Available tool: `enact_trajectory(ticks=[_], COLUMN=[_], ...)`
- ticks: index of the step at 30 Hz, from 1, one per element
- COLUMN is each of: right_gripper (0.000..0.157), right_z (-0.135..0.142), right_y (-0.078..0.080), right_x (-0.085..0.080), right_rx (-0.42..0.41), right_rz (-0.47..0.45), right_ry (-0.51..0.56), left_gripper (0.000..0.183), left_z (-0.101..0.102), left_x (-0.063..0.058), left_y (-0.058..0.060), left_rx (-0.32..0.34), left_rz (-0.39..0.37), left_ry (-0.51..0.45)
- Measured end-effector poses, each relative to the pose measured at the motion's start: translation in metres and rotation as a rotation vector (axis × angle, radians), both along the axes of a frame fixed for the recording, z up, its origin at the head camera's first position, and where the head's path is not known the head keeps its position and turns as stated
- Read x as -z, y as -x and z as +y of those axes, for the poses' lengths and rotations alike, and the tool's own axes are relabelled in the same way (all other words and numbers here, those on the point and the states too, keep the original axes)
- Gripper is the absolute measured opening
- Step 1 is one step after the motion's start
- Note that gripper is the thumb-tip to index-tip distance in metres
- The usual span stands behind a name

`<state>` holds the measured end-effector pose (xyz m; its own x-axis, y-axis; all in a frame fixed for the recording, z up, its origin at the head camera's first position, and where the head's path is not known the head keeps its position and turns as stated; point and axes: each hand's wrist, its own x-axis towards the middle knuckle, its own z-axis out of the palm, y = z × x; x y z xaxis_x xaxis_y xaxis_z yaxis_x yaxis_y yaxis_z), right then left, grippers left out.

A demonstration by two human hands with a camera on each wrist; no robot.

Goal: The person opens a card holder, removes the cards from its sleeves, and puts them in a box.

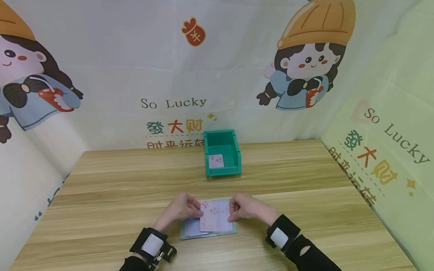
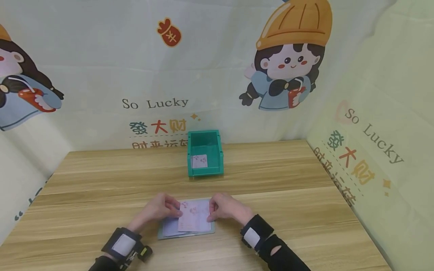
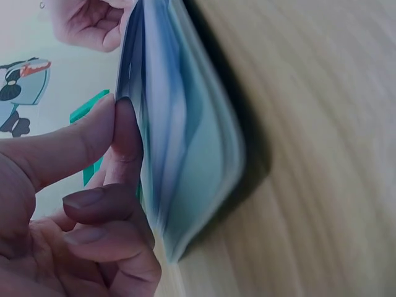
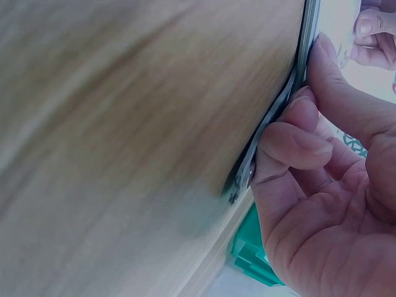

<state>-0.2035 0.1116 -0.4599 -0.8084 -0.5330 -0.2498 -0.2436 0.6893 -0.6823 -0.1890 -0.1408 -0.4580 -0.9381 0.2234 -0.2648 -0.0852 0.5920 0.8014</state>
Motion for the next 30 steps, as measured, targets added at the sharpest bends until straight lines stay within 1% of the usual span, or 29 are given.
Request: enact_trajectory(ticks=[5, 9, 15, 17, 23, 25, 28, 30], right_gripper=[0.026, 0.027, 0.026, 0.026, 0.025, 0.022, 0.018, 0.023], right_z=[0.001, 0.002, 0.001, 0.002, 0.005, 0.007, 0.009, 0.009], right_y=[0.0, 0.001, 0.002, 0.002, 0.002, 0.001, 0.001, 0.0], right_x=[0.002, 0.002, 0.002, 0.002, 0.001, 0.001, 0.001, 0.001], right_rx=[-0.006, -0.014, -0.02, -0.02, -0.056, -0.073, -0.092, -0.098], right_rz=[-0.001, -0.001, 0.005, 0.006, 0.029, 0.04, 0.035, 0.005], right_ry=[0.007, 0.016, 0.012, 0.009, 0.023, 0.038, 0.087, 0.139], left_gripper=[0.01, 0.01, 0.011, 0.011, 0.013, 0.014, 0.014, 0.014], left_z=[-0.007, -0.013, -0.023, -0.025, -0.021, -0.018, -0.013, -0.008], left_x=[-0.001, -0.002, -0.003, -0.005, -0.008, -0.008, -0.008, -0.009], left_y=[-0.001, -0.002, -0.001, -0.001, -0.001, -0.001, 0.0, 0.0], left_rx=[0.023, 0.027, 0.079, 0.085, 0.088, 0.088, 0.085, 0.076], left_rz=[0.004, 0.003, 0.025, 0.023, 0.024, 0.029, 0.032, 0.03], left_ry=[-0.039, -0.06, -0.112, -0.124, -0.131, -0.127, -0.121, -0.119])
